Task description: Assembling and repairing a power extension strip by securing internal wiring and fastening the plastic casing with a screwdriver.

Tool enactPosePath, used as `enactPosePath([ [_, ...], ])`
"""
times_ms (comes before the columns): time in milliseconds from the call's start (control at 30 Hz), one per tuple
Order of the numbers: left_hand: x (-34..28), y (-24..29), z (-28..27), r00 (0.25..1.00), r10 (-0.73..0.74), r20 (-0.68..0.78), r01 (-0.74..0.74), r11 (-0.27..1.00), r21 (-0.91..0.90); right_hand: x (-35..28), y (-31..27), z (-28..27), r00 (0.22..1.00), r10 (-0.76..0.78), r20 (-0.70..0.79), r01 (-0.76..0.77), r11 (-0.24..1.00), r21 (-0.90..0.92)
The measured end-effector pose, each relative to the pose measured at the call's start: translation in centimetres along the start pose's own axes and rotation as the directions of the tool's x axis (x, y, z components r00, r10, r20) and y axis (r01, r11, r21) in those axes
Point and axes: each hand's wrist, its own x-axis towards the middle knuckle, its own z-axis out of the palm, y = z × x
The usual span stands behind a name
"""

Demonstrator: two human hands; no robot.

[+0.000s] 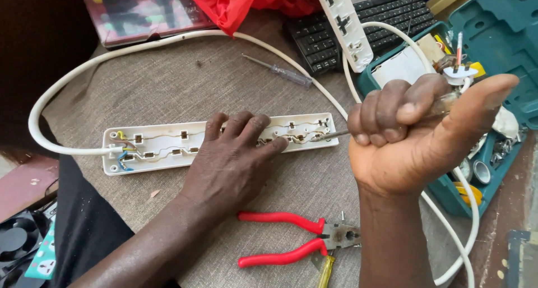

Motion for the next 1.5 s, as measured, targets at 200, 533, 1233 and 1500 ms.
enactPosePath([
  [200, -0.1, 0.0, 0.1, 1.0, 0.001, -0.024, 0.0, 1.0, 0.012, 0.2, 1.7, 0.1, 0.999, 0.007, -0.048, -0.005, 0.999, 0.049],
  [533, 0.0, 0.1, 0.0, 1.0, 0.017, -0.017, -0.015, 0.995, 0.102, 0.7, 3.4, -0.3, 1.0, 0.012, -0.022, -0.011, 0.998, 0.063],
  [1233, -0.1, 0.1, -0.1, 1.0, 0.025, -0.013, -0.024, 0.998, 0.065, 0.3, 1.7, -0.9, 0.993, 0.108, 0.045, -0.107, 0.994, -0.023],
  [1500, -0.2, -0.3, 0.2, 1.0, 0.01, -0.012, -0.01, 0.999, -0.034, -4.1, 4.1, -3.7, 0.596, 0.568, 0.568, 0.341, 0.461, -0.819],
])
